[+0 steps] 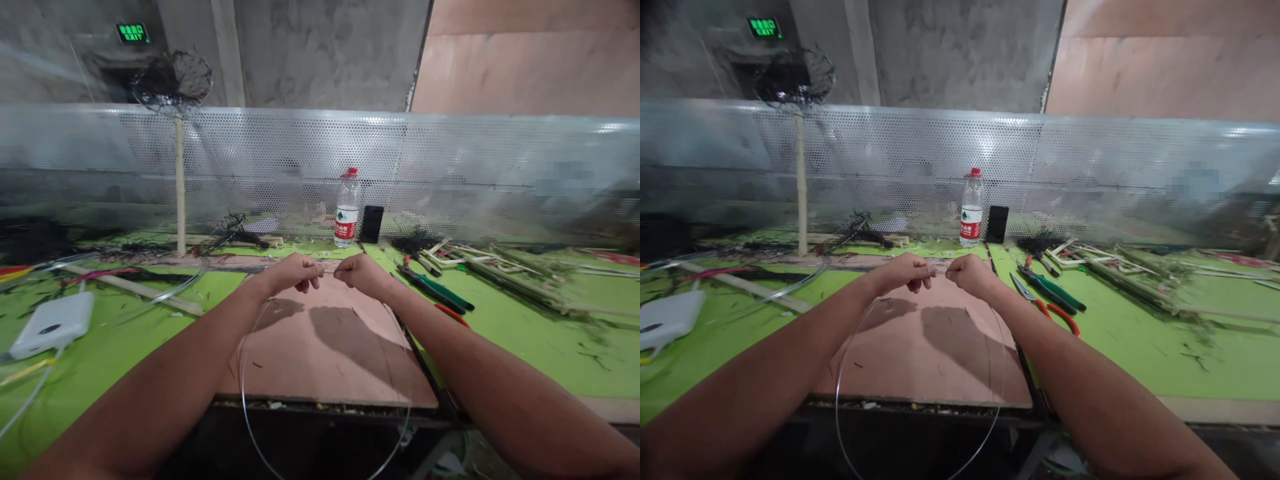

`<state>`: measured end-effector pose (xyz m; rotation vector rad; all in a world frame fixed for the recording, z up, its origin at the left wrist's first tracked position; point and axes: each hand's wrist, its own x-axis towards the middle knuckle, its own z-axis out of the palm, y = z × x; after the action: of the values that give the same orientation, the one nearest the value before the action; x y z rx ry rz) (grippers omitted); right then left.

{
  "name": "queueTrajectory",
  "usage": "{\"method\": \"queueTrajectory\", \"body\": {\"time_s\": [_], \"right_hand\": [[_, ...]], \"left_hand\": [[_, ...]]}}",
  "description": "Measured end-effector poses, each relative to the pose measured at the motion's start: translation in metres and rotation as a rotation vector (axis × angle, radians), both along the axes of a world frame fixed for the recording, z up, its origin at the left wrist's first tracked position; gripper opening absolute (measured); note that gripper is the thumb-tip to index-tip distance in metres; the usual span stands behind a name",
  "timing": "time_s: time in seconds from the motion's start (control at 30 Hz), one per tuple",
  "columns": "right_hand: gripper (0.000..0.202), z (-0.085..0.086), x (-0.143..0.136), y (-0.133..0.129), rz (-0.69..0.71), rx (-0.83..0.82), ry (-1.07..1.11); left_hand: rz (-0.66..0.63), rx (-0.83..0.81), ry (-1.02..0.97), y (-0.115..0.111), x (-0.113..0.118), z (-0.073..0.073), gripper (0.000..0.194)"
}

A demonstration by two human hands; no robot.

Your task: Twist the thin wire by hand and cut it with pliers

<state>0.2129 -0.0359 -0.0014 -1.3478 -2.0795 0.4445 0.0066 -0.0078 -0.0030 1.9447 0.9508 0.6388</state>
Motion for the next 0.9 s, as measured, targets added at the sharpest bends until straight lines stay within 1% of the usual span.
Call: {"method": "queueTrajectory", "body": {"time_s": [0.13,0.2,0.27,0.4,0.5,0.57,0.6,0.67,0.73,0.8,0.83,0.9], "right_hand": [[0.022,0.001,-0.0023,-0.002,0.01,-0.001,-0.012],[0.021,0.0019,-0.0032,-0.0033,0.016,0.003,-0.017],[0.021,0.0025,-0.0034,-0.0041,0.011,0.004,-0.02],[0.02,0.0018,-0.0029,-0.0028,0.005,-0.011,-0.011],[0.02,0.0,-0.0024,-0.0008,0.005,-0.005,-0.007],[0.019,-0.001,-0.002,0.0004,0.003,0.004,-0.009],[0.02,-0.0013,-0.0018,0.0008,0.001,0.005,-0.011],[0.02,-0.0013,-0.0013,0.0014,-0.008,0.007,-0.016],[0.021,-0.0008,-0.0011,0.0015,-0.018,0.007,-0.016],[0.021,-0.0001,-0.0011,0.0011,-0.018,0.006,-0.013],[0.021,0.0003,-0.0011,0.0008,-0.016,0.003,-0.01],[0.021,0.0011,-0.0011,-0.0002,-0.012,-0.012,-0.005]], "left_hand": [[0.001,-0.083,-0.026,-0.0001,0.0005,-0.0027,0.042],[-0.017,-0.069,-0.026,-0.0011,0.0003,-0.0028,0.037],[-0.025,-0.011,-0.013,-0.0022,0.0008,-0.0021,0.033],[0.01,0.215,0.125,-0.003,0.0045,0.0001,0.031],[0.065,0.492,0.284,-0.0026,0.0078,0.0004,0.026],[0.117,0.683,0.361,-0.0033,0.0092,-0.0006,0.023],[0.14,0.754,0.393,-0.0042,0.0096,-0.0013,0.022],[0.175,0.831,0.436,-0.0066,0.0101,-0.0027,0.022],[0.188,0.857,0.44,-0.0083,0.0101,-0.0039,0.022],[0.188,0.833,0.401,-0.0079,0.0097,-0.0047,0.022],[0.179,0.785,0.369,-0.0067,0.0092,-0.0049,0.022],[0.136,0.592,0.271,-0.0027,0.0069,-0.0045,0.027]]}}
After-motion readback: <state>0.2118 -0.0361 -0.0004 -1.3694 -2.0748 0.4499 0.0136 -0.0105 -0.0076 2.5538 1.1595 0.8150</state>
